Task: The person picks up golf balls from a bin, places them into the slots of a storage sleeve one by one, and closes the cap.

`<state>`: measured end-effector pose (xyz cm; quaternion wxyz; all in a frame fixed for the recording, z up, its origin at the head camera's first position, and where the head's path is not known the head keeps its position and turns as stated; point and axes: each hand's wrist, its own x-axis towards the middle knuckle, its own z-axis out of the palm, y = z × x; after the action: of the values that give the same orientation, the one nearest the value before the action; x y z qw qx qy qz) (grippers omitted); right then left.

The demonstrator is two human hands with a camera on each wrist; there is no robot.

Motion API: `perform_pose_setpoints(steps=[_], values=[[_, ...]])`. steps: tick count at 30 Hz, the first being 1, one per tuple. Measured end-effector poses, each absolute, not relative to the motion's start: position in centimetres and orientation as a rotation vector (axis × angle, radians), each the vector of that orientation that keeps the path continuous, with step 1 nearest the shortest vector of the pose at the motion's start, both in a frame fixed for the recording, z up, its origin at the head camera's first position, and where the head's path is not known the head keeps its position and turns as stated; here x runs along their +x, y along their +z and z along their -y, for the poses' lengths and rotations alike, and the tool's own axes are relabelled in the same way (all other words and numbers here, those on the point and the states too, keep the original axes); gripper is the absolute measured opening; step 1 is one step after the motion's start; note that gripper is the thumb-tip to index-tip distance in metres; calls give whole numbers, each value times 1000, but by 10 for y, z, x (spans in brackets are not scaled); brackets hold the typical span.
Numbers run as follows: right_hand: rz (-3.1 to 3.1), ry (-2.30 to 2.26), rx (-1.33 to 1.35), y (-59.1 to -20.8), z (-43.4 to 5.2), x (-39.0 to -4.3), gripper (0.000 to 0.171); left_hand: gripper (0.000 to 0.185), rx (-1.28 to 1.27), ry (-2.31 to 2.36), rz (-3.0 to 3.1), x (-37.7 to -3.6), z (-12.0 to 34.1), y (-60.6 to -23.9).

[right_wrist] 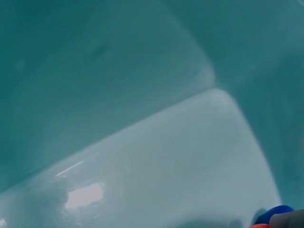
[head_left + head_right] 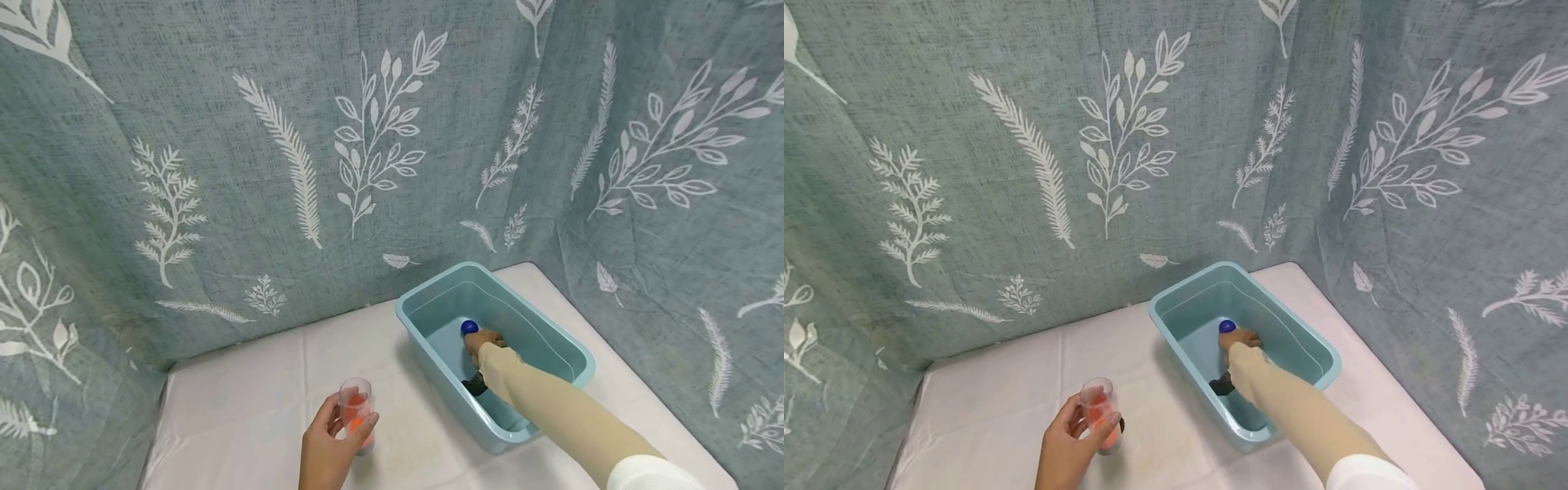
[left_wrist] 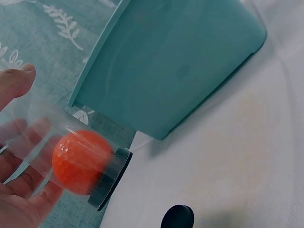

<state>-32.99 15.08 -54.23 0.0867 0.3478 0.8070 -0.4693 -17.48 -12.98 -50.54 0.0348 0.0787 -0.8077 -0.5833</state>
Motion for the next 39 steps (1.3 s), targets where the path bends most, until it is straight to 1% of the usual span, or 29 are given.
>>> perform_pose_setpoints(steps=[4,6,8,11,15,18,22,39], values=[[-2373,-1435,1082,-545,-152,-336,63,61,227,-1787,2475,-175,129,-504],[-2350,-1485,1081,-542,-153,-337,65,60,220,-1787,2472,-175,129,-503],[-2338,-1527,1058,-537,-153,-336,69,59,213,-1781,2472,-175,129,-503],[-2337,-1608,990,-527,-154,-332,69,58,203,-1773,2471,-175,129,-502],[-2347,-1738,865,-520,-154,-332,48,59,193,-1768,2466,-175,129,-501],[-2272,-1902,699,-516,-152,-335,41,59,194,-1777,2463,-175,129,-499],[-2045,-2129,495,-502,-151,-335,51,60,200,-1787,2473,-175,128,-495],[-1891,-2329,104,-450,-157,-316,50,61,185,-1732,2510,-171,125,-492]])
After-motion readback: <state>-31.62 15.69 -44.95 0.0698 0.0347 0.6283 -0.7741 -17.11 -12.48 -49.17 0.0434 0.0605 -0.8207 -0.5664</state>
